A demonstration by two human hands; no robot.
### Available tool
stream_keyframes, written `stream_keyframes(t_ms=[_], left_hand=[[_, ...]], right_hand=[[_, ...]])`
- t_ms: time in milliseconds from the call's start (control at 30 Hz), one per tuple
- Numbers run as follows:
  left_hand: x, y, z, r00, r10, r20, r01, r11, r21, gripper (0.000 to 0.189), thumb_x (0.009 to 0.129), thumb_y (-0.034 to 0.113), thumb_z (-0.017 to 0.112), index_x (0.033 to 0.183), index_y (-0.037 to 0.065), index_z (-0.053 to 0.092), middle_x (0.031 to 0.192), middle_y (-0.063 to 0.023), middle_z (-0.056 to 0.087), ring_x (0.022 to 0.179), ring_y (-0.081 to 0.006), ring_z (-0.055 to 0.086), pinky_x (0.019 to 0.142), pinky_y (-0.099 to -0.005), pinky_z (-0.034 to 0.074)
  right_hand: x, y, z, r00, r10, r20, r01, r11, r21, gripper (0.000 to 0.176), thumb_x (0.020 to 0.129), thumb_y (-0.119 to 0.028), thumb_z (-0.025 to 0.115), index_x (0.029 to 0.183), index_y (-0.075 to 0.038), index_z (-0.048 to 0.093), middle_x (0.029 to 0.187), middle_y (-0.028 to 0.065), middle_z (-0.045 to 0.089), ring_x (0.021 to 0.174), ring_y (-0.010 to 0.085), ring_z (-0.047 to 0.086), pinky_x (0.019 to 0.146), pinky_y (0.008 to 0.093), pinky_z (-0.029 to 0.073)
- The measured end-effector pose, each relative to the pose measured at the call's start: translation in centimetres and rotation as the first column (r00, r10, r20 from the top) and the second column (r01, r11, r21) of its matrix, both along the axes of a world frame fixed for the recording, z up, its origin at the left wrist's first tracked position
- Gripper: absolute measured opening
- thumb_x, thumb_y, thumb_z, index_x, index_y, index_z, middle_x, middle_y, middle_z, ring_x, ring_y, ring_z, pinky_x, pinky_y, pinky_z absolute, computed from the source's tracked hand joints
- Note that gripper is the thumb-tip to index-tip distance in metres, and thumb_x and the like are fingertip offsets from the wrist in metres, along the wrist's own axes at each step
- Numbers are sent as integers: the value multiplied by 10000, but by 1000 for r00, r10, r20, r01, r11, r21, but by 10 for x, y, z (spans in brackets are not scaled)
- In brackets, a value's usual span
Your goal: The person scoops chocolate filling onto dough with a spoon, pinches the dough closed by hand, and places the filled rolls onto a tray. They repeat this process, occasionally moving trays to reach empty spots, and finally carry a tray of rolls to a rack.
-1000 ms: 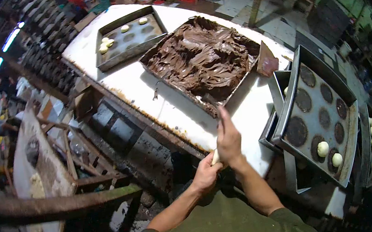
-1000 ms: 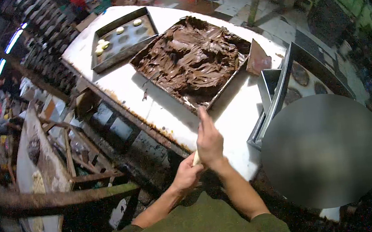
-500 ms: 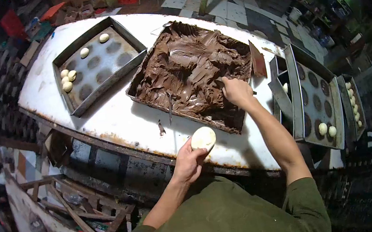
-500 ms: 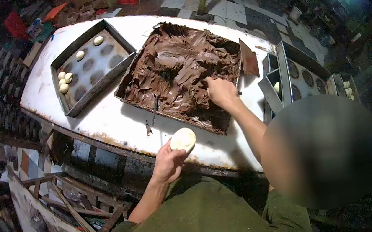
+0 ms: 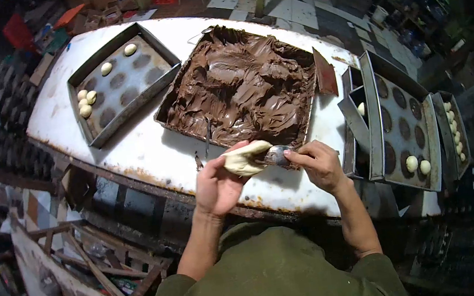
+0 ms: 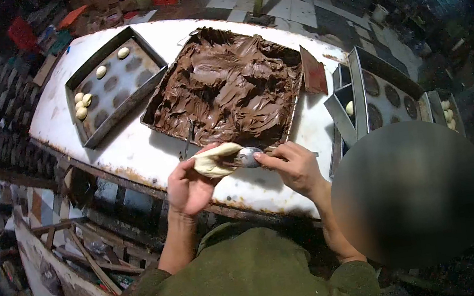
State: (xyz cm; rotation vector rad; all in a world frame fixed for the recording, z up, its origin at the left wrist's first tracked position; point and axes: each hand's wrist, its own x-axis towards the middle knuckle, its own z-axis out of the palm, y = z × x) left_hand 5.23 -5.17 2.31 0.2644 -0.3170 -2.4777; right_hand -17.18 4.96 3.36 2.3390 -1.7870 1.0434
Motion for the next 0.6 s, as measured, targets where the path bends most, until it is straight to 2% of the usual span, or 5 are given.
stream_keyframes(t_ms=[133, 300, 467, 533, 600], left_hand=[[20, 35, -9, 945, -112, -307, 157, 980, 124, 654, 753, 104, 387, 1344, -113, 209, 1309, -296, 370, 1187, -364, 444, 1022, -442, 363], [-9, 121, -27, 978, 178, 109, -167, 981, -100, 792, 708, -33, 556, 1400, 9, 172, 1300, -270, 381, 1187, -356, 443, 1009, -460, 372], [-50, 195, -52, 967, 235, 96, -243, 967, 72, 647, 797, 151, 591, 1368, 87, 294, 1097, -180, 559, 1006, -297, 565, 892, -418, 459], [-57, 222, -51, 973, 205, 110, -214, 974, 74, 581, 793, 122, 571, 1328, 73, 350, 1014, -154, 577, 934, -270, 589, 836, -407, 487], [-59, 240, -51, 975, 155, 161, -159, 987, 11, 514, 790, 44, 533, 1271, 91, 360, 1042, -135, 535, 914, -252, 588, 791, -371, 510]], right_hand=[[-38, 25, -45, 989, -140, -46, 143, 987, 74, 366, 786, -38, 566, 1103, -211, 622, 718, 43, 556, 628, 217, 540, 548, 320, 463], [-39, 67, -112, 883, -263, 389, 161, 948, 275, 587, 719, 135, 463, 1234, -133, 550, 720, 63, 489, 643, 152, 485, 640, 255, 420], [-21, 82, -111, 927, -223, 300, 257, 963, -79, 364, 821, -13, 552, 1171, -104, 591, 886, 90, 553, 779, 213, 539, 725, 291, 449], [-7, 100, -93, 666, -161, 729, -24, 971, 237, 216, 885, -117, 534, 1066, -49, 632, 861, 62, 559, 755, 148, 529, 689, 256, 447], [3, 113, -73, 332, -267, 905, -600, 681, 421, 446, 971, -344, 384, 920, 15, 644, 775, 44, 606, 690, 104, 549, 639, 224, 441]])
